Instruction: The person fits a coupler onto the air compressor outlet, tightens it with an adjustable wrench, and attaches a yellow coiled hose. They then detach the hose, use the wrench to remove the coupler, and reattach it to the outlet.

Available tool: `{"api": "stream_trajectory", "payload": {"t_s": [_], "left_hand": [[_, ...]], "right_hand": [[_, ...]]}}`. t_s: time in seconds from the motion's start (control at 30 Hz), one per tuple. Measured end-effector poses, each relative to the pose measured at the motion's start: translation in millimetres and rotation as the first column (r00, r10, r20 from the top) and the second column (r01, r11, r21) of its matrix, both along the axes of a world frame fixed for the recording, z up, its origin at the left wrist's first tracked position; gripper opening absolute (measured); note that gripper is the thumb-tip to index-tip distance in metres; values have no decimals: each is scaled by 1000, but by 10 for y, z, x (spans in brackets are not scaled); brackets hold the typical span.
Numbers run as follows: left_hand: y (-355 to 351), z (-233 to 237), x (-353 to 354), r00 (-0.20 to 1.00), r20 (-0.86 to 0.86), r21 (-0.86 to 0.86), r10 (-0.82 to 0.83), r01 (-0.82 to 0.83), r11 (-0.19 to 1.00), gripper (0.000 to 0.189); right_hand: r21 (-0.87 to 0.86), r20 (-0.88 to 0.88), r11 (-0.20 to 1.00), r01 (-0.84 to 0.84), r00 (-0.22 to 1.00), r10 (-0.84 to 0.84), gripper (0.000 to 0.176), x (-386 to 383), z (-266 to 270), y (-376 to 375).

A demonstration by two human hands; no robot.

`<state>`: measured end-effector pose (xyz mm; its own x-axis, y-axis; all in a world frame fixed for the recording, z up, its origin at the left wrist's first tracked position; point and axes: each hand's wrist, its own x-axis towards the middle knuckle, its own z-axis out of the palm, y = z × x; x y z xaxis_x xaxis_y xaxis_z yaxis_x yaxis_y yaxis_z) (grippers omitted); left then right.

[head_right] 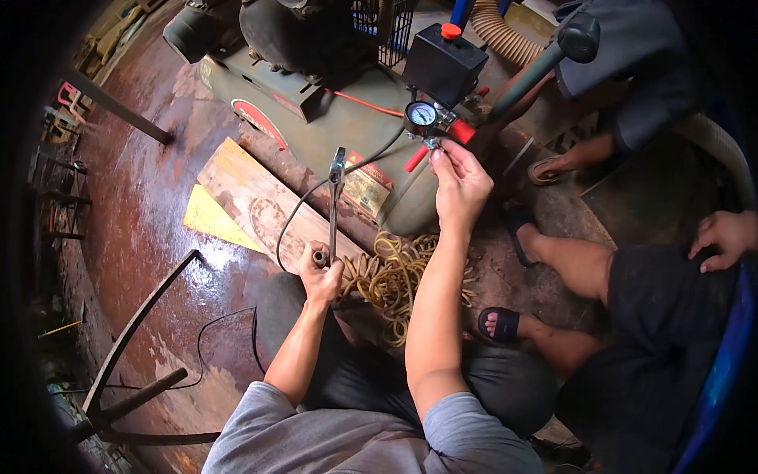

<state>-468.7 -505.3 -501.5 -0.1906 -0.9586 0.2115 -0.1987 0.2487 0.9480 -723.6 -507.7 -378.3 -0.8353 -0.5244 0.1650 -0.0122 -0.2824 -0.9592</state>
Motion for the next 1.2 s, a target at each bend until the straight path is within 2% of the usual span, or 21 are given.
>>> {"api": "stream_trajectory", "payload": {"t_s": [0.13,0.2,0.33,0.4,0.47,0.53,0.77,0.83,0.93,1.0,1.07,1.1,1.13,1.2], "left_hand": [[-10,-39,27,1000,-29,-13,9,-10,1000,19],[-14,-100,40,998,-52,51,33,-30,998,20],[-34,-89,62,998,-47,53,44,-42,998,20],[-35,-72,67,998,-39,28,43,-42,999,20],[-32,-81,60,998,-48,38,44,-42,998,20],[-31,-78,55,997,-59,46,44,-41,998,19],[-22,-15,35,997,-67,10,27,-26,1000,19],[-19,-20,37,998,-55,-16,23,-24,1000,19],[-5,-30,39,995,-90,59,33,-28,998,19],[-4,-35,51,992,-108,61,59,-53,997,19],[-33,21,70,990,-111,24,88,-85,996,19],[-42,32,109,987,-115,-12,110,-112,994,20],[-65,8,170,986,-98,-43,134,-139,989,20],[-79,13,306,978,-94,14,185,-185,983,21]], "right_hand": [[37,-92,999,23,996,-20,21,7,-56,10],[-31,-90,999,-18,996,16,24,-19,-89,1],[-125,-28,990,-62,998,59,31,29,-50,2],[-100,156,994,-48,986,63,32,42,1,46],[-35,187,999,-6,982,12,30,-17,-43,56],[113,244,987,-111,966,81,27,-55,-17,69],[72,173,995,-62,984,49,23,-36,47,53],[9,129,999,-38,991,36,22,-47,4,55],[4,48,1000,1,999,-1,24,-111,5,104],[19,101,1000,-18,995,16,24,-132,8,244],[102,173,931,-349,928,329,23,-157,-51,426],[143,179,830,-540,839,514,23,-130,-103,500],[197,276,691,-695,716,641,23,-52,-148,539],[254,283,439,-862,501,818,22,252,-360,376]]}}
